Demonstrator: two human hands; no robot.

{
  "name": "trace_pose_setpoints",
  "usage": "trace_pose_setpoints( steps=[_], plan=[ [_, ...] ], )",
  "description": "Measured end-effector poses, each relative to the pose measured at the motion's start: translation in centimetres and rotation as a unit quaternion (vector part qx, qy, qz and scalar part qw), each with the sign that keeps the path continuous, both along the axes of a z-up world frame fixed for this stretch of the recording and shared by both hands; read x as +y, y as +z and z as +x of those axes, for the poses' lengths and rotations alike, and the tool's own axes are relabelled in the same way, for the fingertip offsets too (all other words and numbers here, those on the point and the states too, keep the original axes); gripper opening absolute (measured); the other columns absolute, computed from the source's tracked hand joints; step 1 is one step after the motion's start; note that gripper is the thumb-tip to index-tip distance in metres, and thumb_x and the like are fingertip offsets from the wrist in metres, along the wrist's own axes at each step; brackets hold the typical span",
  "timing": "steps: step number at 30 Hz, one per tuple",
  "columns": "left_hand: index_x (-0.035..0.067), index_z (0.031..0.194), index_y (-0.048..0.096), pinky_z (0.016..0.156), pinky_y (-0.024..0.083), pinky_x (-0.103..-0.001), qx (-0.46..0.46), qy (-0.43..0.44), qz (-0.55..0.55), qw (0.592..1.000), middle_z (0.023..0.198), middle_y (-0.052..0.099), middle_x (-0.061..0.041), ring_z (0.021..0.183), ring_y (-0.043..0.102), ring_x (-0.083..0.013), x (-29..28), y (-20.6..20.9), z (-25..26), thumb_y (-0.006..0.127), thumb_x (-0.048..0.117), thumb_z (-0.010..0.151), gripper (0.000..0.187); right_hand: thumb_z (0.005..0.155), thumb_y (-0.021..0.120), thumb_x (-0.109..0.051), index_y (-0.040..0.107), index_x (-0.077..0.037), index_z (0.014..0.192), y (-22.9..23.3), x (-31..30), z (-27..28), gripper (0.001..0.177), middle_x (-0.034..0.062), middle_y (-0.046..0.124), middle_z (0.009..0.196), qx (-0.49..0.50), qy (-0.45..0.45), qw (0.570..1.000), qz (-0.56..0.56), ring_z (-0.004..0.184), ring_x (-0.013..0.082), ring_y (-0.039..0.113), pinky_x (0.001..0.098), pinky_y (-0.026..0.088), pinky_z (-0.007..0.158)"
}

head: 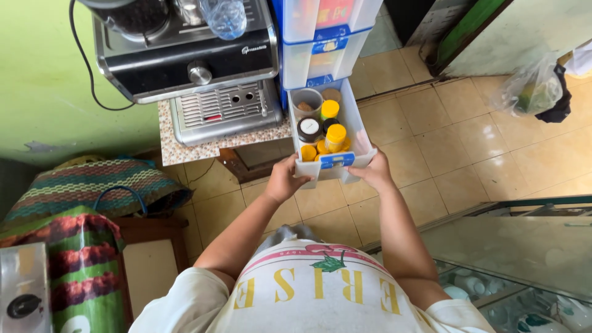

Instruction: The person retrieves a green soup packet and a red instant noodle cup from a plastic drawer, then wipes each package with a folded cloth. The person places the cleaned items on a glass display counter.

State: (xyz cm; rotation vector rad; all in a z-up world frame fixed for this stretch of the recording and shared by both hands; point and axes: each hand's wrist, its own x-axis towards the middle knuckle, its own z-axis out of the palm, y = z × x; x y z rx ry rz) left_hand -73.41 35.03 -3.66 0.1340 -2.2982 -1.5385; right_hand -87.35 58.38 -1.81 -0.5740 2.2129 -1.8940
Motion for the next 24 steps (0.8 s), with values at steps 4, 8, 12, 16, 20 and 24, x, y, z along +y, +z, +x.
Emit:
trace_pose_setpoints(
  steps=[4, 8, 12, 16, 20, 24],
  plan=[
    [-0.002, 0.121, 0.064, 0.079, 0.064, -0.045, -0.005, 0.012, 0.02, 1.0, 0.108, 0.069, -0.027, 0.101, 0.07, -0.0447, 0.5, 0.8, 0.4, 0.097, 0.01, 0.063, 0.068, 0.048, 0.1, -0.009, 0.065, -0.004, 0.114, 1.2, -0.2, 0.7, 0.075, 0.0117, 0.07, 0.1, 0.007, 0.006, 1.0, -0.011, 0.097, 0.0218, 0.065, 0.0421, 0.054, 0.092],
    [-0.003, 0.122, 0.065, 0.08, 0.063, -0.046, 0.01, 0.007, -0.011, 1.0, 0.103, 0.07, -0.027, 0.098, 0.071, -0.0449, 0.8, 1.3, 0.6, 0.098, 0.013, 0.062, 0.07, 0.05, 0.099, -0.009, 0.066, -0.005, 0.112, 0.9, -0.1, 0.9, 0.071, 0.0082, 0.068, 0.097, 0.019, 0.008, 0.999, -0.026, 0.095, 0.019, 0.063, 0.039, 0.053, 0.089],
    [0.0, 0.121, 0.066, 0.08, 0.062, -0.044, 0.023, 0.017, -0.011, 1.0, 0.101, 0.071, -0.024, 0.1, 0.071, -0.0415, 1.4, -0.7, 0.3, 0.098, 0.018, 0.063, 0.068, 0.05, 0.099, -0.008, 0.066, -0.007, 0.112, -1.6, 0.7, -0.5, 0.071, 0.0072, 0.067, 0.095, 0.036, 0.016, 0.999, -0.026, 0.091, 0.0181, 0.063, 0.0379, 0.054, 0.086],
    [-0.003, 0.125, 0.063, 0.081, 0.061, -0.046, 0.032, 0.017, -0.014, 0.999, 0.102, 0.07, -0.026, 0.101, 0.07, -0.0443, 1.6, -0.5, 0.4, 0.098, 0.017, 0.064, 0.073, 0.048, 0.1, -0.009, 0.065, -0.008, 0.11, -4.8, 0.3, -0.7, 0.071, 0.004, 0.066, 0.097, 0.018, 0.008, 0.998, -0.063, 0.093, 0.0187, 0.062, 0.0392, 0.053, 0.088],
    [-0.003, 0.11, 0.065, 0.088, 0.06, -0.046, 0.05, 0.033, -0.033, 0.998, 0.126, 0.066, -0.028, 0.112, 0.065, -0.0478, 1.6, -2.1, 0.1, 0.096, 0.017, 0.066, 0.058, 0.049, 0.099, -0.003, 0.066, -0.006, 0.111, -7.8, 0.7, -1.9, 0.071, 0.0071, 0.069, 0.099, -0.011, 0.008, 0.997, -0.073, 0.097, 0.019, 0.063, 0.0393, 0.053, 0.092],
    [-0.004, 0.105, 0.063, 0.093, 0.058, -0.047, 0.051, 0.049, -0.048, 0.996, 0.135, 0.061, -0.028, 0.117, 0.062, -0.0487, 1.3, -3.1, -0.2, 0.095, 0.017, 0.069, 0.052, 0.046, 0.101, -0.005, 0.065, -0.001, 0.112, -8.1, 0.5, -2.6, 0.076, 0.0147, 0.071, 0.101, -0.013, 0.006, 0.999, -0.028, 0.1, 0.0245, 0.065, 0.0438, 0.052, 0.097]
  ],
)
